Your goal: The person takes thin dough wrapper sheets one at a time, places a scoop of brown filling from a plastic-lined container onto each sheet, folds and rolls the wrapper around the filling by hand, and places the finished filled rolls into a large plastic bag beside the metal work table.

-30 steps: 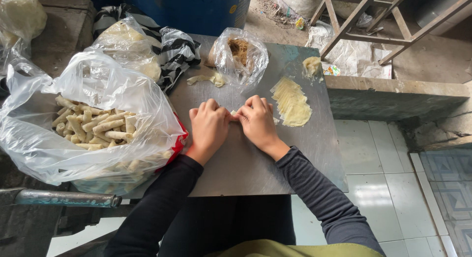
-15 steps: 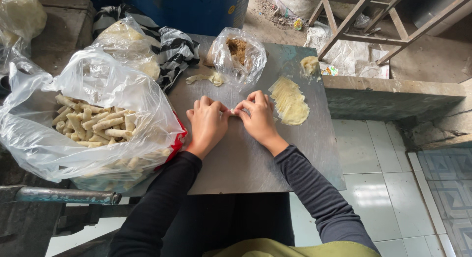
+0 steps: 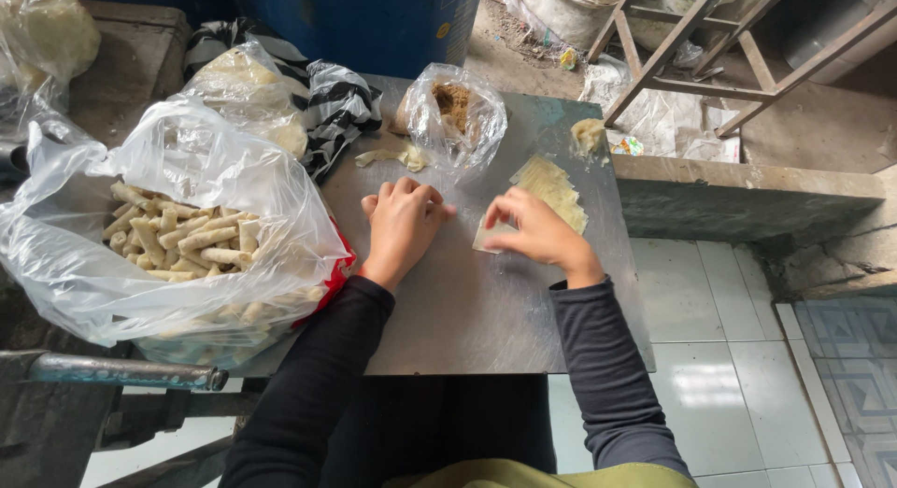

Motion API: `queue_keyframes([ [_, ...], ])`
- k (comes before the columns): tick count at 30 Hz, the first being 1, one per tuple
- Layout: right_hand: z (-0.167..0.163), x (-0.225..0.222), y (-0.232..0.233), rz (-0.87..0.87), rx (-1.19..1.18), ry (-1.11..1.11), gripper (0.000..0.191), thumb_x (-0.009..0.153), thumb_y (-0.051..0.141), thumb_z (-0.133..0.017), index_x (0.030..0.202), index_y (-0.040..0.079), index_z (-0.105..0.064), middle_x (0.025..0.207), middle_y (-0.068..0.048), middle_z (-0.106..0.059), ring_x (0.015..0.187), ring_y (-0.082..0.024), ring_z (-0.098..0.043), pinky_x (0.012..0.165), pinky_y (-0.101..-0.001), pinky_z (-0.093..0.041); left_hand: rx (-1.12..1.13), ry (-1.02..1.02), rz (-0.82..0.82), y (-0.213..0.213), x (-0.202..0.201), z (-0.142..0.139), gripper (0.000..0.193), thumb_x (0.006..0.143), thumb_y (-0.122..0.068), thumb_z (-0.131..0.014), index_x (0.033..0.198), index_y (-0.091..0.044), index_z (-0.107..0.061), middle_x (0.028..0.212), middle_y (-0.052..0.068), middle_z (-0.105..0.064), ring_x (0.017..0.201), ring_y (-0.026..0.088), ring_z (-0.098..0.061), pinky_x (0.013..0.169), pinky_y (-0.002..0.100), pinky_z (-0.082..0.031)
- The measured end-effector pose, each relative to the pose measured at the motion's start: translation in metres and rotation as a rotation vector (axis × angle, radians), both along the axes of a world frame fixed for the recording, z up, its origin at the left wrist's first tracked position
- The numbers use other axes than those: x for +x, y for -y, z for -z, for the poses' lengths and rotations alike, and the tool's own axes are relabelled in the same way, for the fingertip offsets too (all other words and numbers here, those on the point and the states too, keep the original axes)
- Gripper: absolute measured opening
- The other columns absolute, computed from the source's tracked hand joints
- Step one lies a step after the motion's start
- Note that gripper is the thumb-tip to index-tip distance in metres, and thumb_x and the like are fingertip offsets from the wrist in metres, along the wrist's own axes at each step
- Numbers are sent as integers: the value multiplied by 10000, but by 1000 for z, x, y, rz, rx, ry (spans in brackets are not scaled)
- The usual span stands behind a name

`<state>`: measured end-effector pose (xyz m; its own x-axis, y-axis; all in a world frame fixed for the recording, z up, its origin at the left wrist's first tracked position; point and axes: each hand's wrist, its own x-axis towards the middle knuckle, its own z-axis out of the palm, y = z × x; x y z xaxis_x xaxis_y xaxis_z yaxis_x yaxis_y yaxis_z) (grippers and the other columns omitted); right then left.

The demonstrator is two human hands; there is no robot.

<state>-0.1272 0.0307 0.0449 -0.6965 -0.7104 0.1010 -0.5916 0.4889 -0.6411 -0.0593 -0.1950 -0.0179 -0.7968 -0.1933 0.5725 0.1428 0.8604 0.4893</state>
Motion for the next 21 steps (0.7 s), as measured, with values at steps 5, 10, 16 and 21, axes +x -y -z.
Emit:
queue_keyframes([
  [5, 0, 10, 7, -106, 134, -110, 124, 835, 143, -757, 873, 58, -675, 912, -112, -616, 896, -289, -612, 757, -380, -505, -97, 25, -56, -3, 7, -26, 167, 901, -307, -709, 939, -145, -697, 1021, 38, -657, 991, 260, -603, 835, 437, -368],
  [10, 4, 18, 29, 72, -64, -150, 87, 908, 88, -673, 947, 29, -623, 907, -123, -650, 862, -294, -646, 769, -403, -511, -61, -168, -168, -11, 58, -73, 147, 1013, -253, -684, 1048, -113, -661, 1148, 42, -629, 1072, 239, -596, 905, 401, -385],
  [16, 13, 40, 62, -104, -240, -206, 68, 933, 64, -679, 983, 36, -642, 918, -118, -659, 830, -274, -657, 742, -370, -523, -412, -183, -796, 47, 166, -124, 87, 1071, -256, -692, 1087, -171, -690, 1197, -34, -633, 1164, 173, -527, 1014, 353, -289],
  [21, -12, 15, 72, 168, -465, -315, 158, 948, 61, -707, 1080, 51, -620, 954, -83, -641, 794, -169, -657, 698, -306, -541, -517, 26, -997, 92, 191, -153, 206, 957, -330, -720, 1058, -151, -716, 1139, -14, -621, 1110, 177, -499, 992, 379, -293],
])
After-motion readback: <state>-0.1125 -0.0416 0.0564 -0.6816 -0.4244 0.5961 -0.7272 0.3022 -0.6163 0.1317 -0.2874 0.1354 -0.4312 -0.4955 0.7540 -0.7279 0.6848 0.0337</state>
